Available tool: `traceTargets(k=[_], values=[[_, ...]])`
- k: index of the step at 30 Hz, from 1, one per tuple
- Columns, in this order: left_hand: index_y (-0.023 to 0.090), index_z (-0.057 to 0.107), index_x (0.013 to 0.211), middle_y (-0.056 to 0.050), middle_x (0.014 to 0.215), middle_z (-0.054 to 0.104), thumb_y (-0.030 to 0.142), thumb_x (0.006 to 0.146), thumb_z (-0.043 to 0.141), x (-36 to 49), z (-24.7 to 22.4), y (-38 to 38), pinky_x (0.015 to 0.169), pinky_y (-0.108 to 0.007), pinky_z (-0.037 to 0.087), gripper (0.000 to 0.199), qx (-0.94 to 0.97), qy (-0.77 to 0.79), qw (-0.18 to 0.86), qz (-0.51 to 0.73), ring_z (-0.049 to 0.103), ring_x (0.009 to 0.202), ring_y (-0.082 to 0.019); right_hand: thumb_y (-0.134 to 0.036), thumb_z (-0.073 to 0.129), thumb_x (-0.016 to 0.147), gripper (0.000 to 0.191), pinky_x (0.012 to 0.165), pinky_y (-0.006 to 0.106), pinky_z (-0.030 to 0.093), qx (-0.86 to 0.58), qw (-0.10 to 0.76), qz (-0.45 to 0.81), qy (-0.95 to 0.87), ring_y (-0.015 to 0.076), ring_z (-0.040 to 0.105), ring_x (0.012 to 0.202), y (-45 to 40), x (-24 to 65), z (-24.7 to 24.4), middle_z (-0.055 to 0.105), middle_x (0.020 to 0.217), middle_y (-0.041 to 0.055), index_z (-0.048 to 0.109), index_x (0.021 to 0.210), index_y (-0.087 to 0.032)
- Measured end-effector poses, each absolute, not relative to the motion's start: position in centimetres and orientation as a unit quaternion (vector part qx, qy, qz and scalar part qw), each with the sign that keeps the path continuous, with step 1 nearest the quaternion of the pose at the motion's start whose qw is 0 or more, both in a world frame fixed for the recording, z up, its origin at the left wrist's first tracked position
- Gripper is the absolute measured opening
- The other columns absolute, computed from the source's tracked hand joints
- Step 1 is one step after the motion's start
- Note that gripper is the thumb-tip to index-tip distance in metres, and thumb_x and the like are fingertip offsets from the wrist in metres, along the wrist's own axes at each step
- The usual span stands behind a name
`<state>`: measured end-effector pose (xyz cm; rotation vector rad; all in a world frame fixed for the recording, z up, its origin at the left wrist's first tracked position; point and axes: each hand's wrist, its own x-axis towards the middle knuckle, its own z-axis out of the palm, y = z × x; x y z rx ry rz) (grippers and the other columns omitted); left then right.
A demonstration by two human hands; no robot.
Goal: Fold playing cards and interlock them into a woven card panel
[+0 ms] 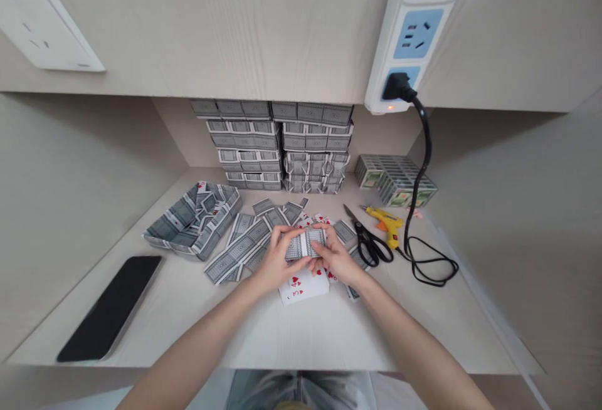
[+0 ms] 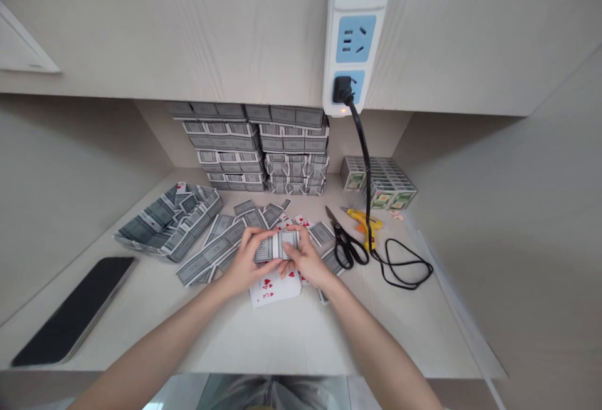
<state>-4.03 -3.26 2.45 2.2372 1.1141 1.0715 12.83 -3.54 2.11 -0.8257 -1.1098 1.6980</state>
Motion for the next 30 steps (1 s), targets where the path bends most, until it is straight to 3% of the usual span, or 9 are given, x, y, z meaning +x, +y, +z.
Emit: traceTargets(k=[8,14,18,20,24,30], values=[[0.032,0.035,0.128,-0.005,0.122,0.043,0.037,0.072,0.062,-5.5,3.2,-2.3,0.095,-0.036,0.039,0.063,0.828,0.414,0.188,0.328,0.045,0.113,-0.022,-0.038,0.062,0.073,0.060,0.054,0.031,0.054,-0.329,0.431,0.706,-0.455,0.0137,0.064,0.054,-3.8,12.9,3.3,0.058,0.080,-0.0026,0.021,0.116,-0.029],[0.023,0.047,0.115,-0.007,0.110,0.050,0.045,0.072,0.060,-5.8,3.0,-1.5,0.090,-0.038,0.040,0.050,0.796,0.479,0.108,0.354,0.048,0.106,-0.023,-0.051,0.038,0.083,0.043,0.037,0.026,0.044,-0.489,0.415,0.538,-0.548,0.0112,0.053,0.042,-2.9,13.7,1.9,0.059,0.075,0.0007,0.035,0.117,-0.025],[0.021,0.049,0.108,-0.007,0.106,0.051,0.044,0.073,0.059,-6.4,3.3,-1.0,0.090,-0.038,0.040,0.043,0.765,0.509,0.066,0.389,0.048,0.104,-0.023,-0.046,0.047,0.081,0.032,0.072,0.034,0.048,-0.501,0.338,0.337,-0.722,0.0176,0.058,0.078,-2.6,14.8,1.4,0.060,0.089,0.0062,0.058,0.095,-0.020],[0.021,0.049,0.107,-0.007,0.105,0.050,0.043,0.073,0.059,-6.6,3.4,-0.8,0.089,-0.038,0.040,0.043,0.754,0.520,0.057,0.397,0.049,0.103,-0.023,-0.046,0.057,0.074,0.036,0.084,0.036,0.043,-0.485,0.303,0.280,-0.771,0.0204,0.053,0.094,-2.7,15.1,1.5,0.057,0.098,0.0076,0.059,0.099,-0.020],[0.021,0.047,0.108,-0.007,0.106,0.049,0.043,0.073,0.058,-6.6,3.5,-0.9,0.090,-0.038,0.040,0.043,0.757,0.521,0.064,0.389,0.048,0.105,-0.023,-0.045,0.066,0.067,0.054,0.092,0.038,0.037,-0.479,0.276,0.238,-0.798,0.0234,0.046,0.106,-3.0,15.0,1.4,0.048,0.110,0.0098,0.054,0.114,-0.021],[0.022,0.047,0.109,-0.007,0.108,0.049,0.044,0.073,0.058,-6.4,3.5,-1.1,0.089,-0.039,0.040,0.044,0.767,0.513,0.070,0.379,0.048,0.105,-0.024,-0.044,0.066,0.067,0.049,0.089,0.040,0.039,-0.490,0.284,0.249,-0.785,0.0241,0.049,0.102,-2.7,15.1,1.5,0.050,0.108,0.0100,0.056,0.107,-0.020]])
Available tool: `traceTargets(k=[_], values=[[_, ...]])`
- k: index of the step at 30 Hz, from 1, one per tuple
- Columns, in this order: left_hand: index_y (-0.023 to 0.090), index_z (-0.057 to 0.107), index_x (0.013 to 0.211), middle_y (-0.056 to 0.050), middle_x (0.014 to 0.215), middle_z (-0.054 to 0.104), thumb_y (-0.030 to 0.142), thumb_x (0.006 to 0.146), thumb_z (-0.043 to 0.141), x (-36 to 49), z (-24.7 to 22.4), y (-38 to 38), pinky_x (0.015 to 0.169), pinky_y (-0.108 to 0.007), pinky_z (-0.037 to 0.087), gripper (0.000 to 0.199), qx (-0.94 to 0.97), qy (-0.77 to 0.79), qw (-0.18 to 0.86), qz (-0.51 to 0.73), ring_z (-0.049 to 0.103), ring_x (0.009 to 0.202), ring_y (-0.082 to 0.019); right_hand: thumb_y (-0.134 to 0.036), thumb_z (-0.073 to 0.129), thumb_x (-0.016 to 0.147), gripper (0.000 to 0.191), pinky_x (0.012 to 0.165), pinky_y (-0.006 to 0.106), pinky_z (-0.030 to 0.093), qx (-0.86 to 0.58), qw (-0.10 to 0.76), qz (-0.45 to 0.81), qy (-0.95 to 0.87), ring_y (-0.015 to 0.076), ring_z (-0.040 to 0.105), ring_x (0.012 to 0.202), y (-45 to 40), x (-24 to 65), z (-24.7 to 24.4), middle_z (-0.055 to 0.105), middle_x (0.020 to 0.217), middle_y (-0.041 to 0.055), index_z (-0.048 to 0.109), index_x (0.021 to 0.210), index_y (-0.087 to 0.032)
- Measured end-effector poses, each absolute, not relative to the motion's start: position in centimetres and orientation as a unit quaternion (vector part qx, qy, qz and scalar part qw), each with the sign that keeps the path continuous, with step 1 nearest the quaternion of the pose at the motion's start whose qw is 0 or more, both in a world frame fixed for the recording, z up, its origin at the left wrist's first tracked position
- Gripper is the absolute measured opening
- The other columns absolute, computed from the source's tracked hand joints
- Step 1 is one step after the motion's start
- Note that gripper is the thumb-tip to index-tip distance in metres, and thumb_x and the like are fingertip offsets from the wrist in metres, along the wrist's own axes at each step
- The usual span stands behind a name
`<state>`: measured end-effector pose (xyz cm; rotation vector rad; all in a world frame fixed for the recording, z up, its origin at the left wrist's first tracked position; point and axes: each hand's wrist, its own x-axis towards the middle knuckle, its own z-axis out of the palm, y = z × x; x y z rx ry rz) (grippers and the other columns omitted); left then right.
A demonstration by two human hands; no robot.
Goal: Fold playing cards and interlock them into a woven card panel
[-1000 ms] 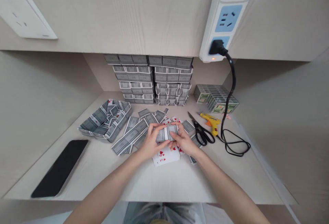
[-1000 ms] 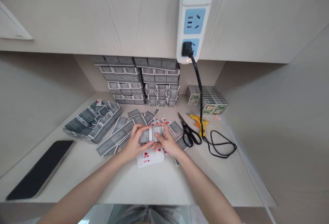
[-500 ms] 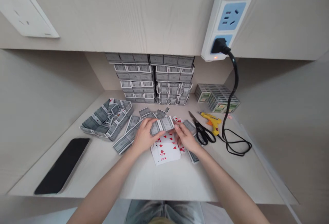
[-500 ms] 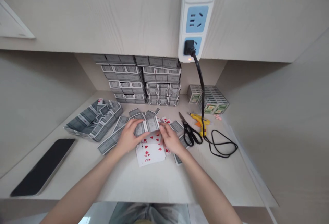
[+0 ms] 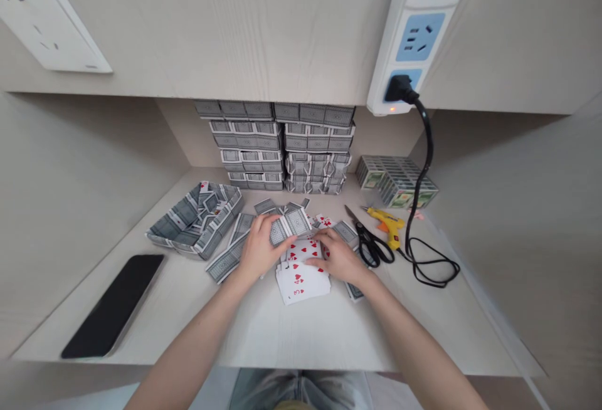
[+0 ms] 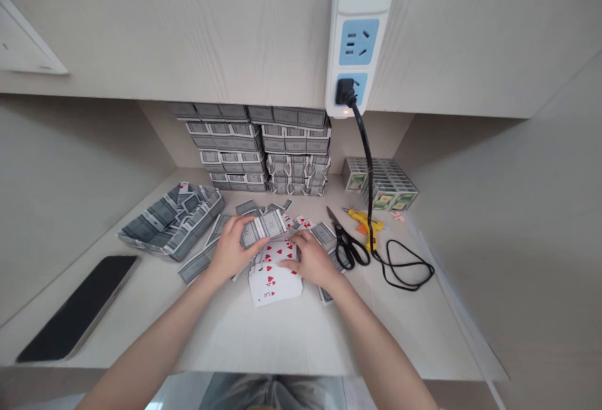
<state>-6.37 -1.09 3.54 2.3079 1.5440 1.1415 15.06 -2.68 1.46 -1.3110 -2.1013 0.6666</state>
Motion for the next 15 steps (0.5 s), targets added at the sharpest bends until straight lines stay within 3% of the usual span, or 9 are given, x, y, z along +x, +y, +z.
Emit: traceTargets(k=[7,15], values=[[0.019,0.047,0.109,-0.008,0.103,0.051,0.045,0.073,0.058,-7.0,3.5,-0.6,0.087,-0.039,0.041,0.045,0.720,0.558,0.035,0.412,0.049,0.101,-0.025,-0.045,0.068,0.063,0.052,0.080,0.038,0.042,-0.543,0.328,0.207,-0.745,0.0231,0.053,0.090,-2.4,16.4,2.5,0.058,0.100,0.0089,0.054,0.106,-0.019],[0.020,0.046,0.110,-0.008,0.108,0.050,0.043,0.074,0.058,-7.2,3.8,-0.5,0.091,-0.039,0.039,0.044,0.759,0.514,0.041,0.397,0.047,0.105,-0.024,-0.049,0.065,0.064,0.053,0.063,0.032,0.045,-0.580,0.478,0.172,-0.637,0.0174,0.054,0.068,-1.9,17.0,2.7,0.059,0.090,0.0069,0.054,0.106,-0.019]])
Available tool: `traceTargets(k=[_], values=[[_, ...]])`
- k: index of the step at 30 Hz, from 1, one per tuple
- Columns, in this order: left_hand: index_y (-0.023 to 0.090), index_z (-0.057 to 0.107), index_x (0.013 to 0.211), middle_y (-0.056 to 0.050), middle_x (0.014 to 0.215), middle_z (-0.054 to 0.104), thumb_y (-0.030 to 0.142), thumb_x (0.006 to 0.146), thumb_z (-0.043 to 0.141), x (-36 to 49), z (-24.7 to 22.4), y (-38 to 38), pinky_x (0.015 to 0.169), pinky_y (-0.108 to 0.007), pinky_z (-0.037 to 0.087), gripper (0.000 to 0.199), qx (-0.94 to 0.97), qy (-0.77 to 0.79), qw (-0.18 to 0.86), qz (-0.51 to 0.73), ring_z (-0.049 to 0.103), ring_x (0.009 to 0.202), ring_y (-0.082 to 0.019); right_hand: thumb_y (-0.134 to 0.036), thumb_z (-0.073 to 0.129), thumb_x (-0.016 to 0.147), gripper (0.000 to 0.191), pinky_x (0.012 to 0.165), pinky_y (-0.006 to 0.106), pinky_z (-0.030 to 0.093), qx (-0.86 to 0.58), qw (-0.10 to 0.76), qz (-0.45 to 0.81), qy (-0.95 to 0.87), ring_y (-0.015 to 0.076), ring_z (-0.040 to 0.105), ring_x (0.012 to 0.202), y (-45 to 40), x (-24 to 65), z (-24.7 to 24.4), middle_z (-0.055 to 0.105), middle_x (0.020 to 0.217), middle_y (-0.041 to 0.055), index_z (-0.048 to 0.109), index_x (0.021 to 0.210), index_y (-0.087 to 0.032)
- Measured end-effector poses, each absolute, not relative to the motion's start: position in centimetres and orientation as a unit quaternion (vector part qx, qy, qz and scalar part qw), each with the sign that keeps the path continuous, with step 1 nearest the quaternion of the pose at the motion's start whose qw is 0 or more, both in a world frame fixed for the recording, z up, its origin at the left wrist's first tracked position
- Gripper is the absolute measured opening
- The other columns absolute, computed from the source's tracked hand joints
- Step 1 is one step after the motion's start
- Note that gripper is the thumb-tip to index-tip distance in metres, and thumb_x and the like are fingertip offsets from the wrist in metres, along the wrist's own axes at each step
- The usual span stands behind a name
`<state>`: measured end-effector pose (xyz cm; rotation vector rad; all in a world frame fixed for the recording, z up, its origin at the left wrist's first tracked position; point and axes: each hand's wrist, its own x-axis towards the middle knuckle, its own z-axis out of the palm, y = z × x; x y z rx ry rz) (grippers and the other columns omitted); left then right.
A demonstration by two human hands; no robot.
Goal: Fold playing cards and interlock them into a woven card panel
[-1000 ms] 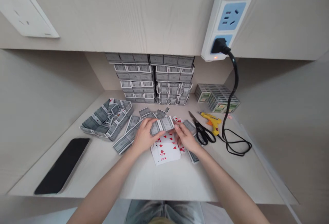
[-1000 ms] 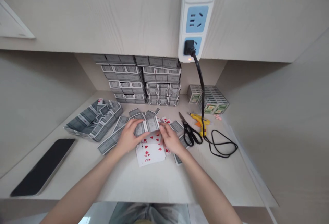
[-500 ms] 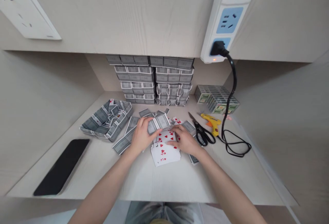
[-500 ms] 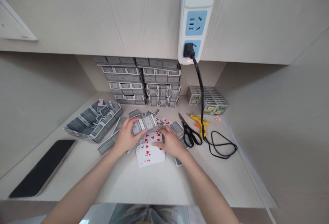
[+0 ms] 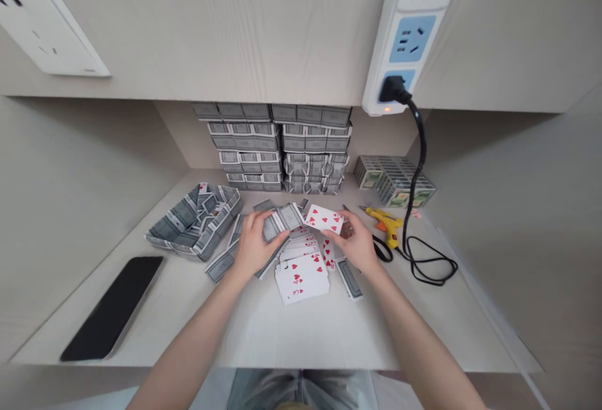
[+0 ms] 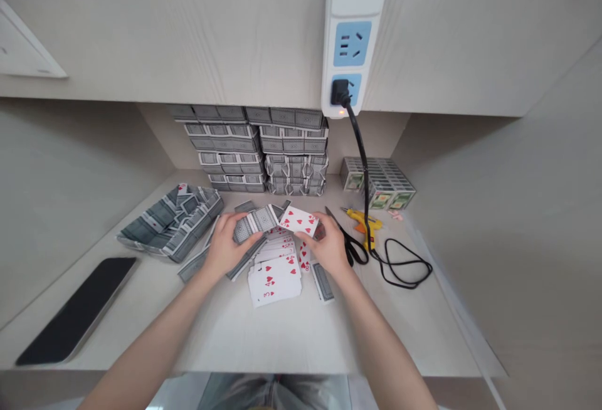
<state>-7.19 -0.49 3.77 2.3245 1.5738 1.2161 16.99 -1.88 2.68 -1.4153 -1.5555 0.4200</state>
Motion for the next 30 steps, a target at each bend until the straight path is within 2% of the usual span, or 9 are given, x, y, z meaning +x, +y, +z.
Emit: traceTargets(k=[5,11,17,25,30], values=[[0.022,0.046,0.111,-0.008,0.109,0.049,0.043,0.073,0.059,-7.24,3.85,-0.56,0.092,-0.041,0.037,0.045,0.777,0.493,0.037,0.390,0.045,0.108,-0.025,-0.048,0.067,0.063,0.054,0.061,0.031,0.046,-0.579,0.517,0.188,-0.602,0.0156,0.052,0.063,-1.63,17.12,2.51,0.059,0.089,0.0064,0.055,0.107,-0.019],[0.022,0.047,0.110,-0.008,0.111,0.049,0.042,0.072,0.061,-7.11,3.85,-0.64,0.093,-0.041,0.037,0.045,0.787,0.474,0.049,0.391,0.044,0.109,-0.024,-0.044,0.070,0.060,0.053,0.060,0.031,0.046,-0.545,0.522,0.263,-0.600,0.0168,0.053,0.067,-1.72,16.77,2.47,0.059,0.089,0.0055,0.057,0.106,-0.022],[0.022,0.047,0.110,-0.008,0.110,0.049,0.041,0.073,0.060,-7.17,3.63,-0.57,0.093,-0.041,0.037,0.044,0.793,0.468,0.052,0.387,0.044,0.108,-0.024,-0.041,0.070,0.061,0.057,0.060,0.031,0.047,-0.549,0.557,0.295,-0.548,0.0169,0.055,0.066,-1.55,16.71,2.57,0.060,0.083,0.0034,0.050,0.111,-0.021],[0.023,0.047,0.111,-0.008,0.111,0.048,0.042,0.073,0.060,-7.22,3.71,-0.63,0.092,-0.042,0.037,0.045,0.799,0.465,0.064,0.376,0.044,0.109,-0.025,-0.038,0.073,0.058,0.058,0.071,0.034,0.049,-0.503,0.544,0.383,-0.551,0.0189,0.059,0.079,-1.49,16.41,2.11,0.062,0.088,0.0042,0.049,0.109,-0.022],[0.024,0.046,0.113,-0.008,0.114,0.048,0.042,0.072,0.060,-7.26,3.61,-0.67,0.094,-0.043,0.036,0.047,0.809,0.458,0.062,0.363,0.042,0.113,-0.025,-0.030,0.074,0.057,0.061,0.064,0.032,0.050,-0.454,0.536,0.484,-0.522,0.0173,0.060,0.068,-1.49,16.84,2.49,0.063,0.076,0.0000,0.047,0.110,-0.022]])
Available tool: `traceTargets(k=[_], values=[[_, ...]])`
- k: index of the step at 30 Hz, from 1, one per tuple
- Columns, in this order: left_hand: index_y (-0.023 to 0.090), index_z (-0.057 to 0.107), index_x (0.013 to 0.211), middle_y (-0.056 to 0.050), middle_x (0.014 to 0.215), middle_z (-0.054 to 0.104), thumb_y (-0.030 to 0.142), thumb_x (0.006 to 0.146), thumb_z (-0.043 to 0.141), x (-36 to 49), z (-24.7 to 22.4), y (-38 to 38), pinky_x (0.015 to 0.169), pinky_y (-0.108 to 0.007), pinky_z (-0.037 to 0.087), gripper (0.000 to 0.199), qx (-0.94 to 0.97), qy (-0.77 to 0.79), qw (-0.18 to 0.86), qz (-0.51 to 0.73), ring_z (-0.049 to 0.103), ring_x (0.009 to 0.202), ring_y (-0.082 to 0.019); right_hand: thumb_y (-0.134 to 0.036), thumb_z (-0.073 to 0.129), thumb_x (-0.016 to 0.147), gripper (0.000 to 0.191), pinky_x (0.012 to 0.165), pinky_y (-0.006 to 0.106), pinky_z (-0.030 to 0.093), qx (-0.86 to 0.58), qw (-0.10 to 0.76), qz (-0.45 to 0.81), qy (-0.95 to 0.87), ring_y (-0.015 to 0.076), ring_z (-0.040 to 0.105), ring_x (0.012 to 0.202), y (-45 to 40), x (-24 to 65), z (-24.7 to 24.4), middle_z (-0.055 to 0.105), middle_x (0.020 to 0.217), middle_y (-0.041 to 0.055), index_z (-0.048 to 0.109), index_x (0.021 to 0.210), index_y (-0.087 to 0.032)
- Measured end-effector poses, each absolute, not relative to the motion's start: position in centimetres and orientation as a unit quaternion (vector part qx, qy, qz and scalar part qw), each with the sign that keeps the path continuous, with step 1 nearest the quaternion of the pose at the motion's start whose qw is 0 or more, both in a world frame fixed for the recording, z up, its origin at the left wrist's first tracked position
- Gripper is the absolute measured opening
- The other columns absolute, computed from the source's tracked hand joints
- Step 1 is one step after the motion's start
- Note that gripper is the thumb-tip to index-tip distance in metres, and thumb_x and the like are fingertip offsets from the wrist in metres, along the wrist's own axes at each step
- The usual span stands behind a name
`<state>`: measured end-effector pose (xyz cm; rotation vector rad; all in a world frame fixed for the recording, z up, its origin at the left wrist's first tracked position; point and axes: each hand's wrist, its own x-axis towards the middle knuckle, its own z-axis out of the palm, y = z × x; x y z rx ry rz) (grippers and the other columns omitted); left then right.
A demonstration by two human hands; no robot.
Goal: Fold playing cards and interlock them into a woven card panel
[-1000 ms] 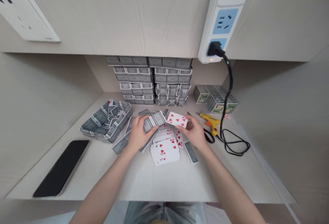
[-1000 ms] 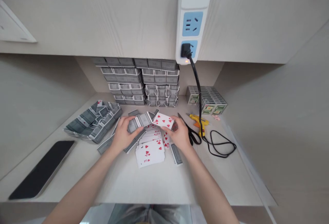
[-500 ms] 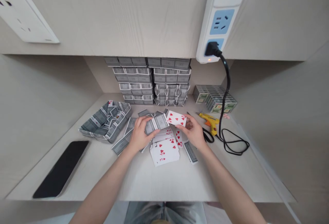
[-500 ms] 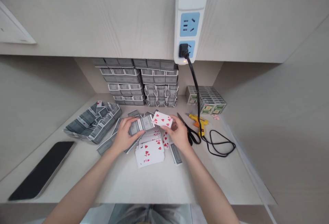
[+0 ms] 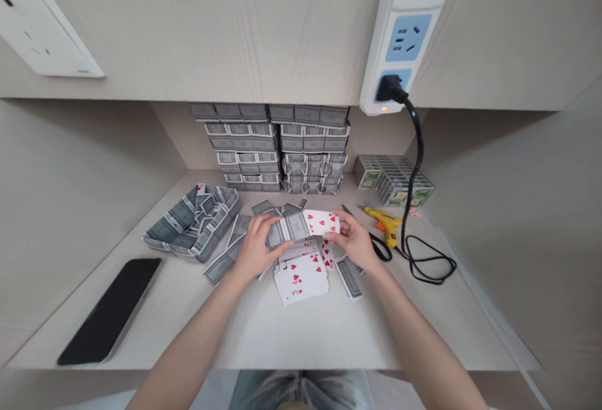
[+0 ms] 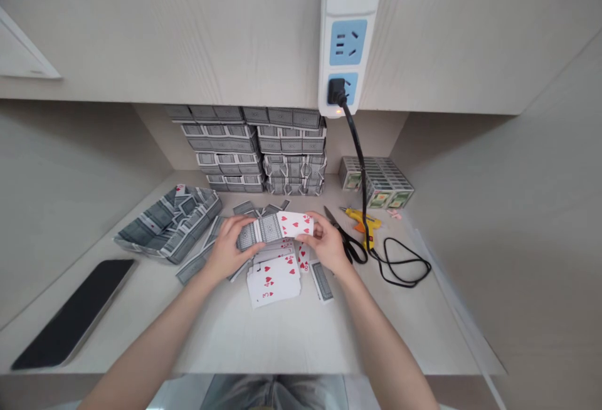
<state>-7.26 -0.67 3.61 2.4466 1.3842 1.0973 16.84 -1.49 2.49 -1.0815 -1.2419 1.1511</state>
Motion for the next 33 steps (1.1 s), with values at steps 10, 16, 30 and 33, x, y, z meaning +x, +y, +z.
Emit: traceTargets(k=[10,16,30,33], values=[[0.024,0.047,0.115,-0.008,0.110,0.049,0.044,0.072,0.060,-7.5,3.4,-0.5,0.093,-0.042,0.037,0.049,0.826,0.437,0.038,0.353,0.044,0.110,-0.025,-0.022,0.073,0.057,0.054,0.061,0.028,0.050,-0.436,0.514,0.517,-0.528,0.0152,0.059,0.068,-1.3,17.9,2.8,0.062,0.077,-0.0013,0.050,0.106,-0.022],[0.023,0.048,0.115,-0.007,0.108,0.049,0.043,0.072,0.061,-7.6,3.3,-0.5,0.092,-0.037,0.039,0.050,0.824,0.433,0.043,0.362,0.046,0.106,-0.022,-0.031,0.063,0.069,0.040,0.054,0.029,0.050,-0.433,0.534,0.519,-0.507,0.0121,0.057,0.052,-1.5,17.7,3.1,0.062,0.077,-0.0002,0.050,0.105,-0.022],[0.021,0.052,0.112,-0.007,0.103,0.053,0.044,0.070,0.062,-7.1,3.1,-0.8,0.090,-0.037,0.040,0.049,0.843,0.390,0.048,0.368,0.049,0.100,-0.022,-0.031,0.063,0.068,0.029,0.031,0.017,0.028,-0.449,0.523,0.496,-0.528,0.0063,0.046,0.035,-1.2,18.4,2.9,0.060,0.060,-0.0019,0.055,0.093,-0.018],[0.021,0.053,0.112,-0.007,0.103,0.052,0.044,0.071,0.062,-7.1,3.1,-0.8,0.088,-0.036,0.041,0.049,0.842,0.395,0.055,0.364,0.049,0.099,-0.022,-0.030,0.063,0.067,0.030,0.031,0.018,0.030,-0.447,0.521,0.503,-0.525,0.0069,0.047,0.035,-1.2,18.2,2.8,0.059,0.058,-0.0025,0.055,0.094,-0.018]])
